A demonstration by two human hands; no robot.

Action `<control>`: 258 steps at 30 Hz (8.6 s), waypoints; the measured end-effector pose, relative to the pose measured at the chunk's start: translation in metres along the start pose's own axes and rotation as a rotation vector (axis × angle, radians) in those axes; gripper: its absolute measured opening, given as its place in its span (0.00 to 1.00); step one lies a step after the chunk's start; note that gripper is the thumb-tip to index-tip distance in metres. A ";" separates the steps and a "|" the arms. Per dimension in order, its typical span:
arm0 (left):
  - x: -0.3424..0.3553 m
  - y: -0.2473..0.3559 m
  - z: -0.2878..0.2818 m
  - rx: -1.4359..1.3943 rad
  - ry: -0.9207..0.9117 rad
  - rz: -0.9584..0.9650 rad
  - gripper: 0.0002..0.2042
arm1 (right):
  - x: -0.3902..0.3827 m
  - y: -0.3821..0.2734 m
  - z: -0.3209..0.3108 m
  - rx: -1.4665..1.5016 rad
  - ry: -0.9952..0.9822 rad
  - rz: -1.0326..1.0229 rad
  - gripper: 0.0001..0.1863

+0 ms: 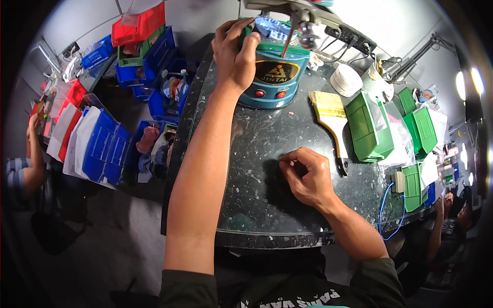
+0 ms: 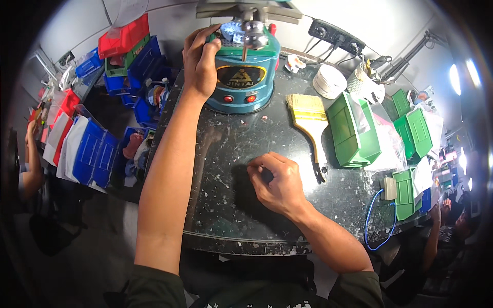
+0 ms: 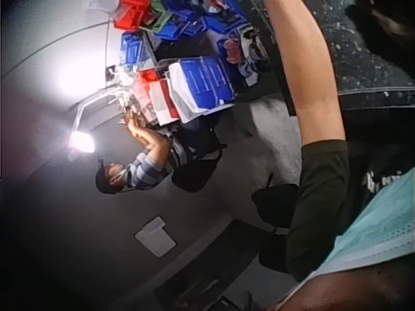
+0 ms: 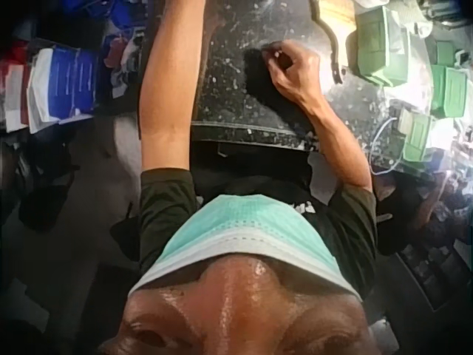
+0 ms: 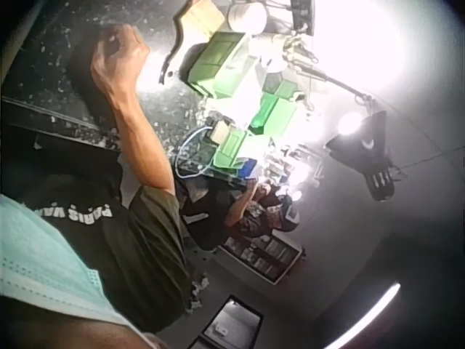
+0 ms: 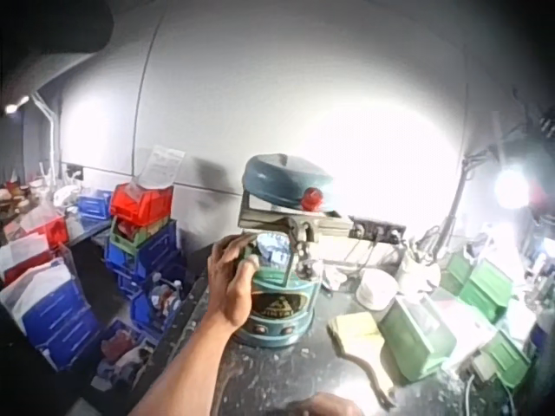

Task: The person operates a dental pindex machine to drill holes in a dental model, using their hands to position the model and activate the machine's drilling mechanism.

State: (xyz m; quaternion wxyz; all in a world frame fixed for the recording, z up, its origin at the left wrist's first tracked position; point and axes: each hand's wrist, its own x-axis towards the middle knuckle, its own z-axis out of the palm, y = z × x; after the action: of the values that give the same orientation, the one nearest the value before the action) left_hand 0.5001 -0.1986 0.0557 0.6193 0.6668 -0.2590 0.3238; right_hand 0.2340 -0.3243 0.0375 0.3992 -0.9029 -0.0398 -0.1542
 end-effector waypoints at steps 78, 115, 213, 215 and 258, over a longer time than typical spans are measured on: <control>-0.085 0.044 -0.048 0.287 -0.162 -0.309 0.41 | 0.000 0.003 0.002 0.063 -0.087 0.063 0.07; -0.076 0.034 -0.046 0.065 -0.241 -0.392 0.28 | -0.001 0.017 -0.003 0.111 -0.069 -0.007 0.06; -0.085 0.036 -0.039 0.362 -0.119 -0.282 0.40 | 0.000 0.009 -0.002 0.098 -0.104 0.056 0.05; -0.085 0.037 -0.040 0.361 -0.122 -0.288 0.40 | 0.000 0.007 -0.003 0.095 -0.103 0.050 0.05; -0.082 0.039 -0.041 0.347 -0.162 -0.256 0.38 | 0.000 0.010 -0.003 0.073 -0.112 0.052 0.07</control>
State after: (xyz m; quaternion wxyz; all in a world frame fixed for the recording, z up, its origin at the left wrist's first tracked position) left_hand 0.4129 -0.1658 0.0207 0.5086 0.8145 -0.1617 0.2276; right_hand 0.2356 -0.3332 0.0324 0.4329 -0.8957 -0.0441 -0.0915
